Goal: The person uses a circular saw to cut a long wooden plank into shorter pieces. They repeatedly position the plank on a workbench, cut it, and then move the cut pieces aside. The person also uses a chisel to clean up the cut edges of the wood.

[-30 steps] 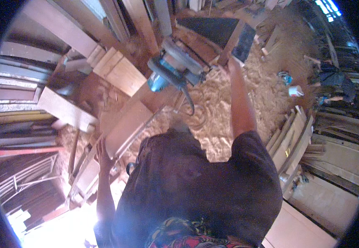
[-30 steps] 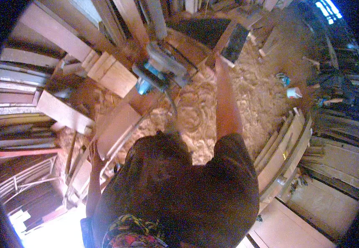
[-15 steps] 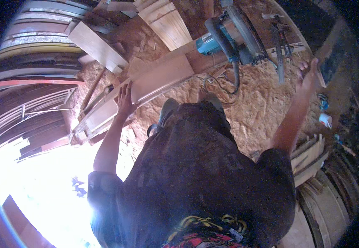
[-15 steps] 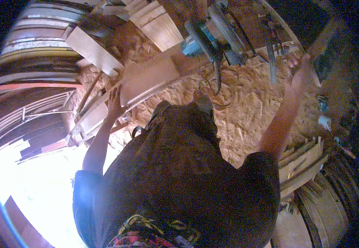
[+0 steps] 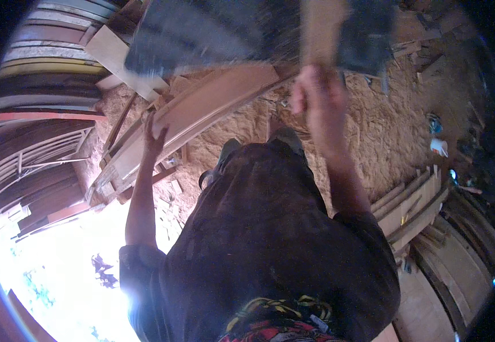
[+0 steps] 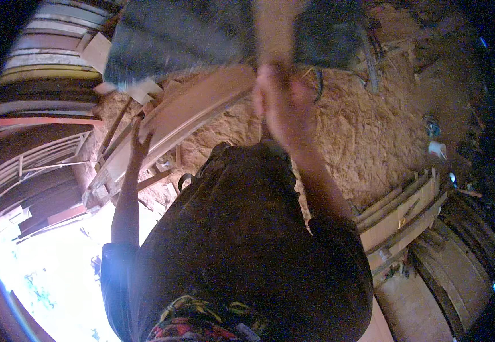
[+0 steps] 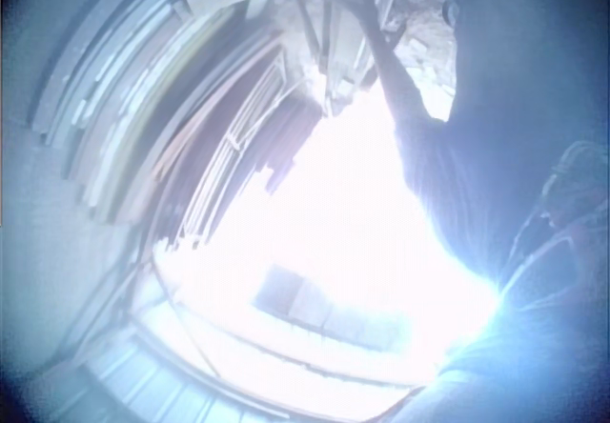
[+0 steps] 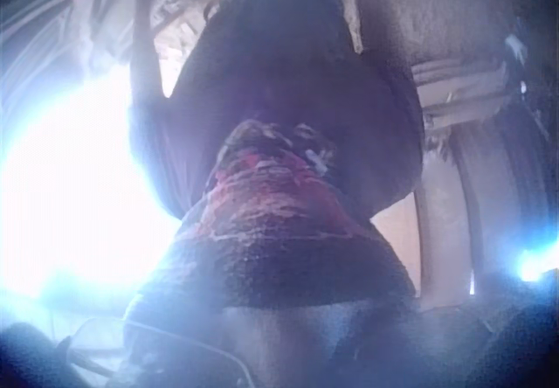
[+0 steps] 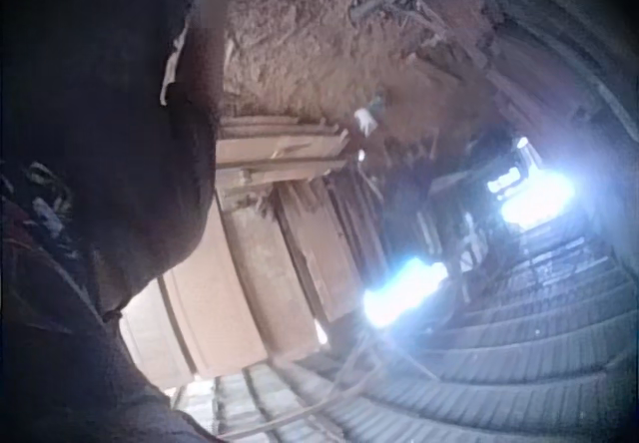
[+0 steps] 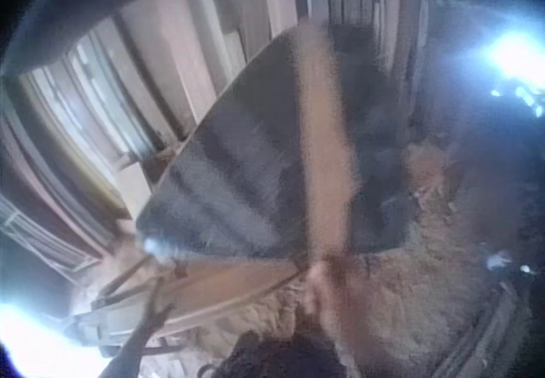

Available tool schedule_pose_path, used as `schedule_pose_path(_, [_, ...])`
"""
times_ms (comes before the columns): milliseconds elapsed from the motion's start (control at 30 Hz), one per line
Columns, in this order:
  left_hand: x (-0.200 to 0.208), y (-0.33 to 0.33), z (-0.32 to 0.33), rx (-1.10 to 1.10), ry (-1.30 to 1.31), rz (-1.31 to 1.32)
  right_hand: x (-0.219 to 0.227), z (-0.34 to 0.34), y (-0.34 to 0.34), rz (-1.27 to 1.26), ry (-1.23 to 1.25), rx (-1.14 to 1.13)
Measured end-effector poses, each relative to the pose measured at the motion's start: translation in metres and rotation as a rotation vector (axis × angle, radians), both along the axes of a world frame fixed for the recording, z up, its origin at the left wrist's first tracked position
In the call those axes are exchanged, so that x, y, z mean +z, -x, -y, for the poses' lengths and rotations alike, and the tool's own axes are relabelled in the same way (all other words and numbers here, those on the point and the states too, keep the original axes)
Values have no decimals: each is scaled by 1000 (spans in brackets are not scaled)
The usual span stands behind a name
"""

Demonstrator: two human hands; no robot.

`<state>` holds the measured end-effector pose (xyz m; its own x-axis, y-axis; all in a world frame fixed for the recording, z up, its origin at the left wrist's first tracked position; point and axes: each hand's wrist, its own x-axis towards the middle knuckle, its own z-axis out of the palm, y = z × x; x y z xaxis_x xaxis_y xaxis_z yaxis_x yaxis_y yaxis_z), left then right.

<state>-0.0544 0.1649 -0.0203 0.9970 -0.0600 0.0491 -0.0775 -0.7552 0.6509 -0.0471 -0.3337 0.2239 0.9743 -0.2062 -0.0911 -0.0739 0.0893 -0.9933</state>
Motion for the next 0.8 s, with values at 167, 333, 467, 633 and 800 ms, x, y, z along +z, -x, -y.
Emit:
schedule_pose_path(167, [-14,23,-101,356,264,-203,-124,-76,38,5,327,353])
schedule_pose_path(333, [2,11,-72,241,135,-179,-231,-112,71,-7,437,298])
schedule_pose_path(467, [3,7,-35,103,31,-144,-264,-131,57,-162,407,251])
schedule_pose_path(633, [9,-19,6,46,39,-183,-245,-118,18,-432,119,321])
schedule_pose_path(800, [5,-18,5,137,72,-216,-253,-127,18,-75,403,203])
